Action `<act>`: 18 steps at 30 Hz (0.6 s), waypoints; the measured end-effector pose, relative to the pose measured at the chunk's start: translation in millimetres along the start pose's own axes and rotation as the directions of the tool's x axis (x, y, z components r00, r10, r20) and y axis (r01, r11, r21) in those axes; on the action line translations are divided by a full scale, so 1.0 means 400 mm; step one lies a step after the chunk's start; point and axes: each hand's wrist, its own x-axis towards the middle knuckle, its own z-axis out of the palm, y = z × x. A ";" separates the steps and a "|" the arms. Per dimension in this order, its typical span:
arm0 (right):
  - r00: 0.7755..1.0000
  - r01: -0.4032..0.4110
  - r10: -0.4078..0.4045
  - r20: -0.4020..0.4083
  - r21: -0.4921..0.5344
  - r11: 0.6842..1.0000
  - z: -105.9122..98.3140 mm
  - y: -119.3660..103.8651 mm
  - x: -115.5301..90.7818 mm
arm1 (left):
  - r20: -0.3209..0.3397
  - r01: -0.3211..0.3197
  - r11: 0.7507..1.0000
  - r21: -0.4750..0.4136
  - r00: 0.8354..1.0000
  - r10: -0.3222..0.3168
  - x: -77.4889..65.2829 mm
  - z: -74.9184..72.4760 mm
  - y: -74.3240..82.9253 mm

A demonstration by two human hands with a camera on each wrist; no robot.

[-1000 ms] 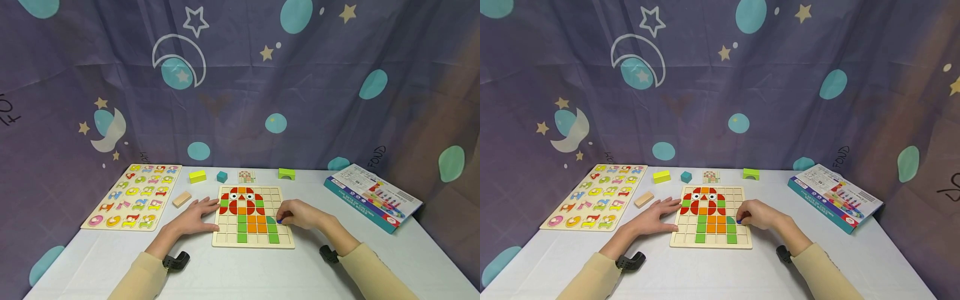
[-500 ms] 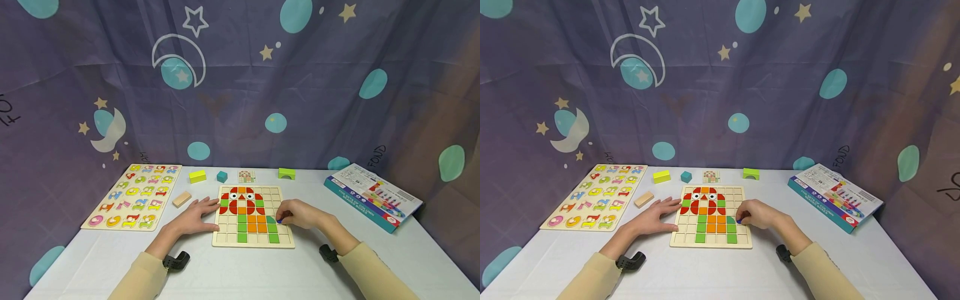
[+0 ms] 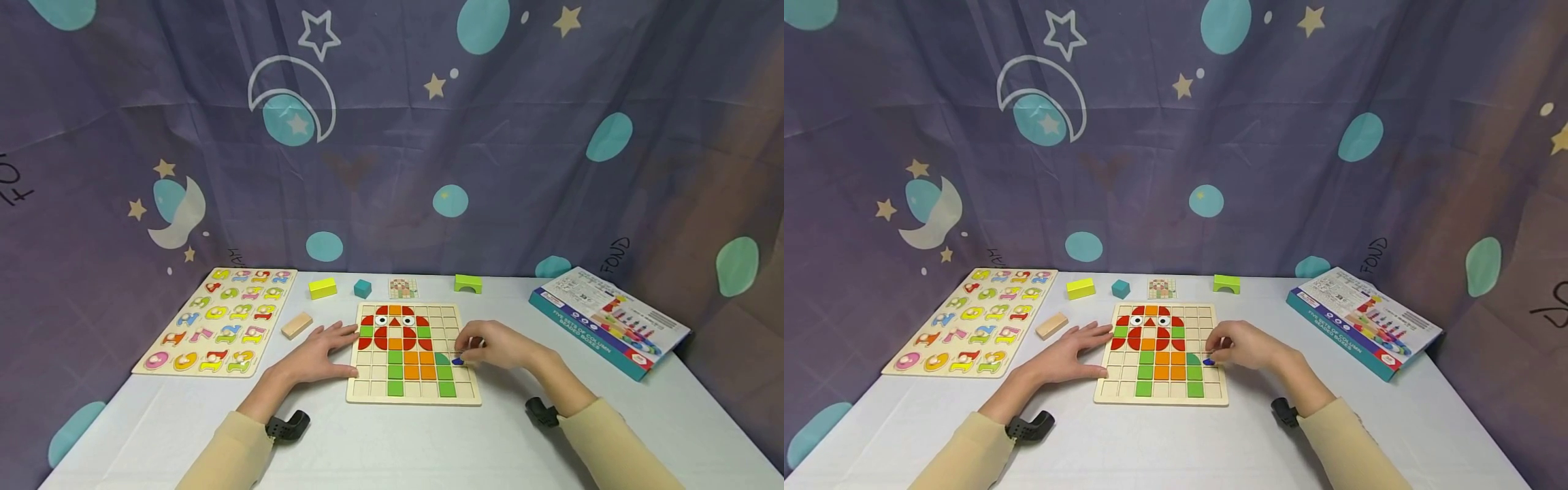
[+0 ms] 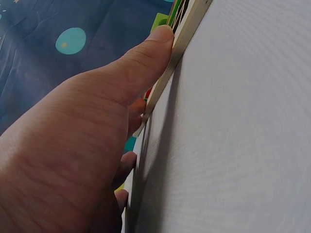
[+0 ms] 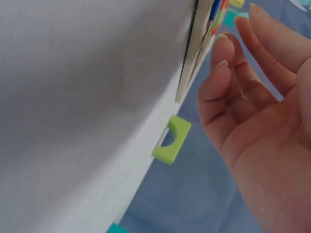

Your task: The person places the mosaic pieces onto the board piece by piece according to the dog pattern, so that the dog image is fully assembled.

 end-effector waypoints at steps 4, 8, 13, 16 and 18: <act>0.999 0.005 -0.005 -0.038 0.004 1.000 -0.012 0.008 -0.013 | 0.003 -0.004 1.000 -0.006 1.000 0.004 0.000 -0.003 -0.002; 0.998 0.022 -0.021 -0.064 0.012 1.000 -0.023 0.014 -0.023 | 0.003 -0.001 1.000 -0.004 1.000 0.001 0.001 -0.003 -0.007; 0.996 0.017 -0.014 -0.089 0.036 0.999 -0.026 0.017 -0.035 | 0.010 0.021 1.000 0.008 1.000 -0.021 -0.001 -0.004 -0.010; 0.995 0.009 -0.005 -0.099 0.039 0.999 -0.024 0.017 -0.046 | 0.002 0.041 0.999 0.017 0.999 -0.041 -0.006 -0.006 -0.010; 0.995 0.005 -0.001 -0.105 0.036 0.999 -0.024 0.018 -0.056 | -0.020 0.069 0.997 0.021 0.997 -0.068 -0.011 -0.008 -0.007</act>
